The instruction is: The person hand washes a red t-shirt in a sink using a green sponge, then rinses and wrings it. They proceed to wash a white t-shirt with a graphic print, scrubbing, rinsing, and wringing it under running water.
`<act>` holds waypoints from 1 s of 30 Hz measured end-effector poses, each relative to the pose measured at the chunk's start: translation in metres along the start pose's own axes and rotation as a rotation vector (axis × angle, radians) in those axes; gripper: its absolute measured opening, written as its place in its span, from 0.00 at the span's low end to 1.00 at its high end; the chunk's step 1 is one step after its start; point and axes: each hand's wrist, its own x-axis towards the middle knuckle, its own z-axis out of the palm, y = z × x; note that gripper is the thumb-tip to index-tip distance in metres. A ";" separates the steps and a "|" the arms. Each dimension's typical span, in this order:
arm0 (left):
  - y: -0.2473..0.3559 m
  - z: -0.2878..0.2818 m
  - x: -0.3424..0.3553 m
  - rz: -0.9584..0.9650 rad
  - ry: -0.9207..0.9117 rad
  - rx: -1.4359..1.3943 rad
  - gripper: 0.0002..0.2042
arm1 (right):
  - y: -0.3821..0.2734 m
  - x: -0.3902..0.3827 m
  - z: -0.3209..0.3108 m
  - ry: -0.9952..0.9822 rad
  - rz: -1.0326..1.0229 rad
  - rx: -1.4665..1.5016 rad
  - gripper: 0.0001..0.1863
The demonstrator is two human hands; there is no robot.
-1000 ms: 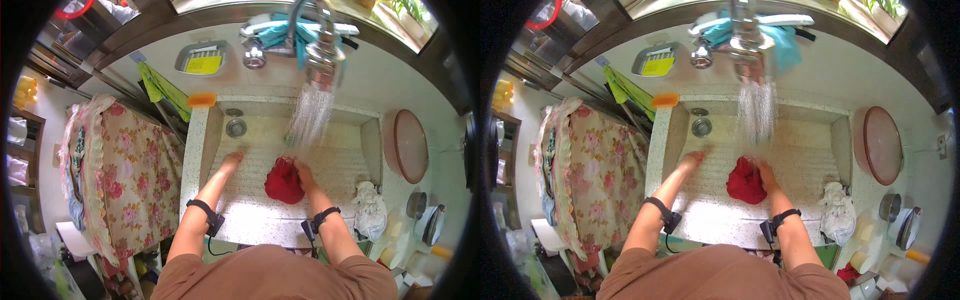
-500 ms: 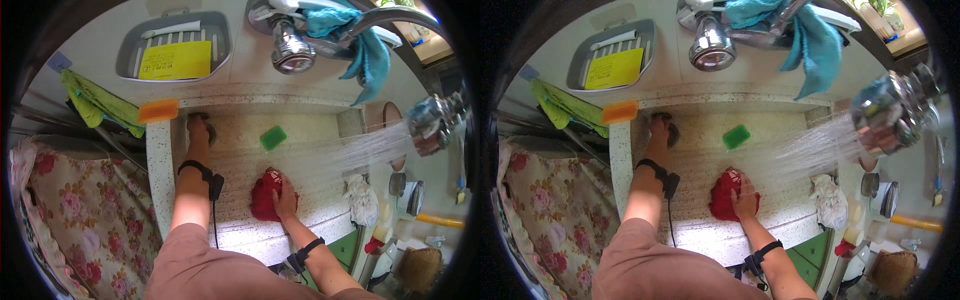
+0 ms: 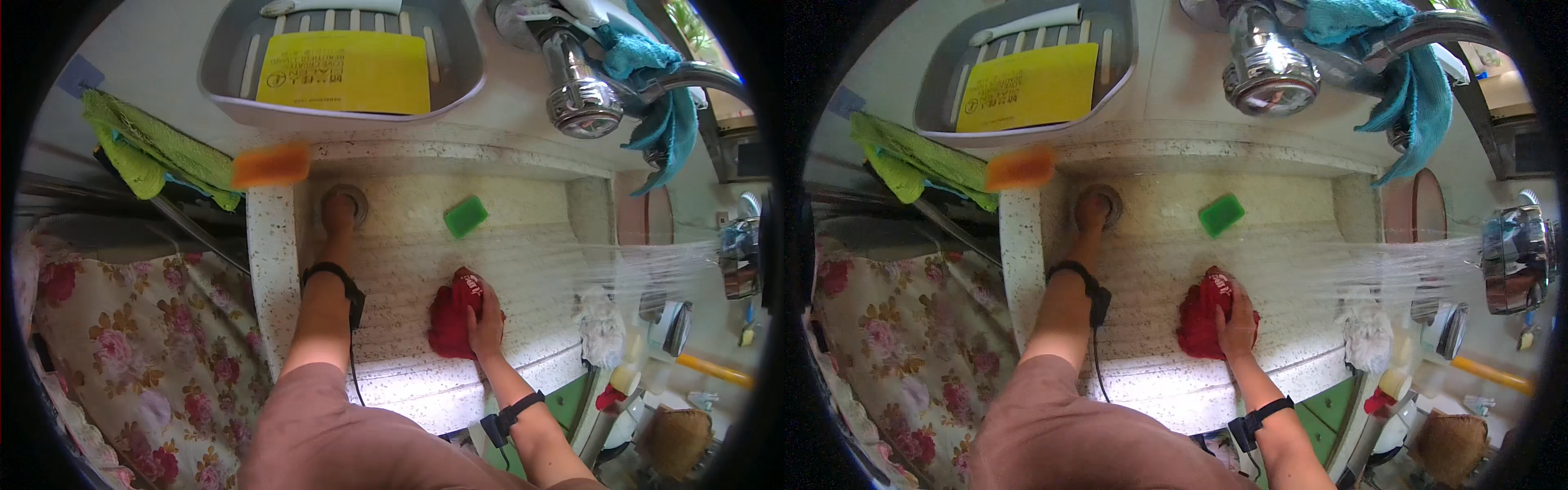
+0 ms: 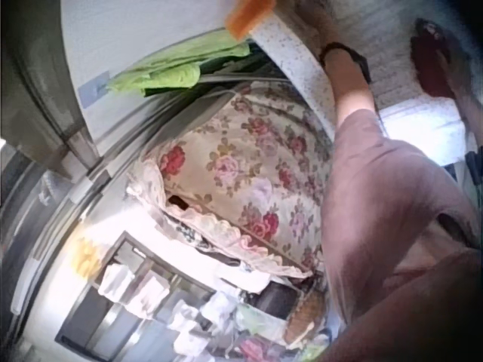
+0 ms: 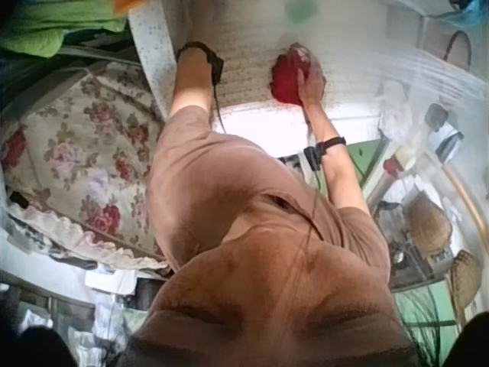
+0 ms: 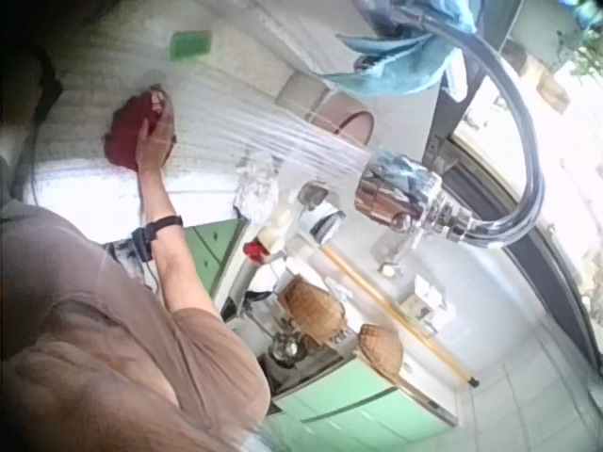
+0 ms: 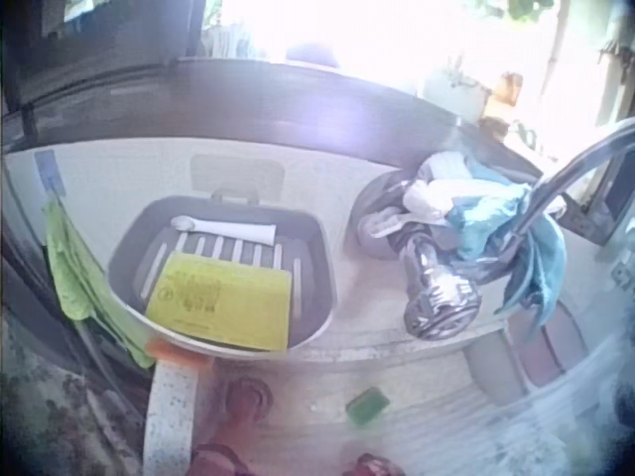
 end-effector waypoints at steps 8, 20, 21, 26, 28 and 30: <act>0.016 0.011 -0.013 0.168 0.085 0.117 0.12 | -0.007 0.010 -0.004 -0.002 0.032 0.043 0.32; 0.138 -0.025 -0.284 0.786 -0.463 0.383 0.44 | 0.141 -0.005 -0.164 0.180 -0.020 -0.487 0.45; 0.140 -0.029 -0.288 0.729 -0.499 0.408 0.48 | 0.166 -0.012 -0.191 0.234 0.151 -0.512 0.52; 0.144 -0.032 -0.283 0.507 -0.548 0.390 0.49 | 0.269 -0.035 -0.277 -0.119 0.702 -0.396 0.64; 0.134 -0.034 -0.286 0.424 -0.483 0.361 0.49 | 0.278 -0.038 -0.282 -0.160 0.689 -0.326 0.58; 0.117 -0.043 -0.291 0.314 -0.480 0.399 0.49 | 0.268 -0.034 -0.273 -0.142 0.558 -0.310 0.51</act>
